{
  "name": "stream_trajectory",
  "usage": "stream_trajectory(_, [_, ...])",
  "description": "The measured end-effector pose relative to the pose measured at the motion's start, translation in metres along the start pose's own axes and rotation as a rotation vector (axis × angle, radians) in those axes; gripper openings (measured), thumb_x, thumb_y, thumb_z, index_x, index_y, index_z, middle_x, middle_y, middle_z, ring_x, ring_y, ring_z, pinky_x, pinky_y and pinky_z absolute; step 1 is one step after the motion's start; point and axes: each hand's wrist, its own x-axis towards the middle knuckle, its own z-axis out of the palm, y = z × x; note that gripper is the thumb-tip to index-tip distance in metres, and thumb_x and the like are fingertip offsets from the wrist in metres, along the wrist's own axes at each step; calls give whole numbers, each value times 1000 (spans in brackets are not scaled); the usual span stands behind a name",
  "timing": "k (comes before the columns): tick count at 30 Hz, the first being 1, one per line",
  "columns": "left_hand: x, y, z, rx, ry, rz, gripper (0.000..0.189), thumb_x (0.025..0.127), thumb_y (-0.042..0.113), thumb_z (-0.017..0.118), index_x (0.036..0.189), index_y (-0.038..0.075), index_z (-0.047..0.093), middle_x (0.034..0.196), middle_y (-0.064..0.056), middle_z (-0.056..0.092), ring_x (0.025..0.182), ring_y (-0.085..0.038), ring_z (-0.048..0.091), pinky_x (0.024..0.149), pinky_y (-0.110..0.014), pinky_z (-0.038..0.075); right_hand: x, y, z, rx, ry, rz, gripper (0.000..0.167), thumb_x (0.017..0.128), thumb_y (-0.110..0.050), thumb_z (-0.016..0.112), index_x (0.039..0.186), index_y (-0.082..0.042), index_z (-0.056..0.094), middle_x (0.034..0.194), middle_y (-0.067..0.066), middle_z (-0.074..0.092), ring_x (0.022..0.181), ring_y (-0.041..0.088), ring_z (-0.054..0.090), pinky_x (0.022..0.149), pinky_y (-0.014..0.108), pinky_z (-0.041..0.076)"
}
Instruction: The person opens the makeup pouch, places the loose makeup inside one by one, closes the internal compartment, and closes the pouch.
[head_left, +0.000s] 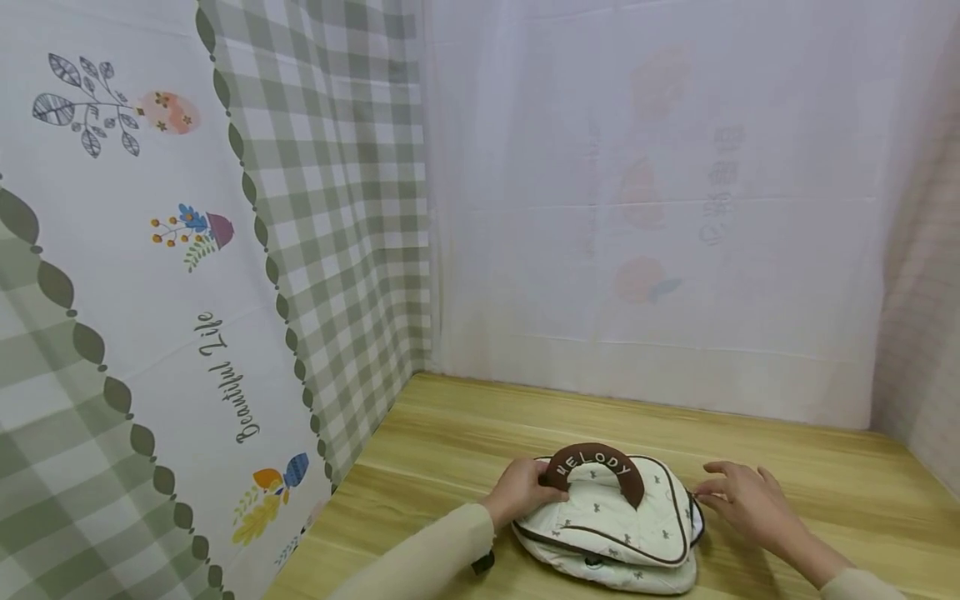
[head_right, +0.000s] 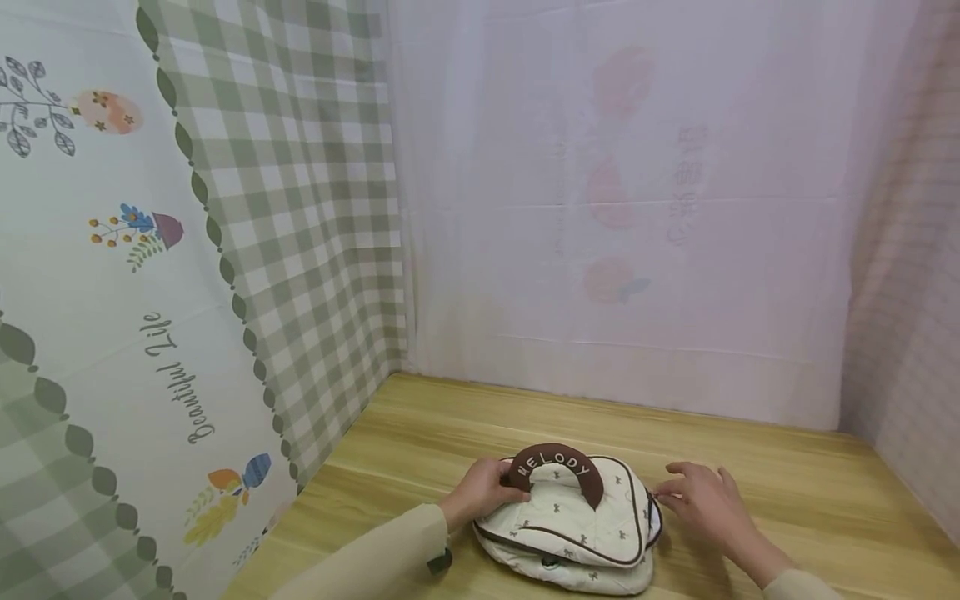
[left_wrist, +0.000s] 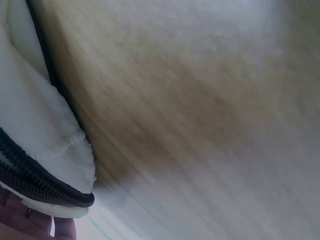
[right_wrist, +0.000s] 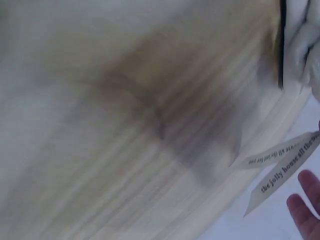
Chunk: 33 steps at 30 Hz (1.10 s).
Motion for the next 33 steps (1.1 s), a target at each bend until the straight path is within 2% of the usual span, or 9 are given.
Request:
stream_trajectory(9, [0,0,2,98,25,1,17,79,24,85,89,14,75,78,10,70,70,1,55,72,-22,47,-27,-12,3,-45,148,-22,14,72,-13,84,77,-23,76,100,10,70,93,39,64,85,73,31])
stream_trajectory(15, [1,0,4,125,36,-4,16,79,26,85,84,16,74,77,13,69,72,1,56,73,-23,47,-47,-25,4,-25,131,34,14,71,-12,85,77,-21,76,100,9,68,94,38,62,86,70,28])
stream_trajectory(22, [1,-1,6,171,69,3,16,78,28,85,81,19,72,75,15,66,74,-1,56,73,-23,45,-58,-36,8,-36,206,36,16,65,-15,87,73,-22,75,89,2,64,83,35,62,84,72,30])
stream_trajectory(25, [2,-1,7,202,74,20,17,79,29,85,79,19,71,74,15,65,73,-2,56,72,-23,45,-60,-39,9,-25,123,76,15,68,-18,88,73,-24,75,86,-2,62,83,30,61,85,74,30])
stream_trajectory(30, [4,-2,7,225,81,20,17,79,29,85,80,18,71,75,13,66,73,-3,57,71,-24,46,-62,-42,8,10,-150,139,7,79,-29,82,78,-29,76,89,-9,60,85,23,60,84,79,29])
stream_trajectory(33, [3,-1,7,213,83,13,17,79,29,85,81,17,72,76,13,66,72,-3,57,71,-24,46,-63,-42,9,14,-204,116,5,80,-34,81,81,-32,76,90,-13,59,86,20,59,82,80,30])
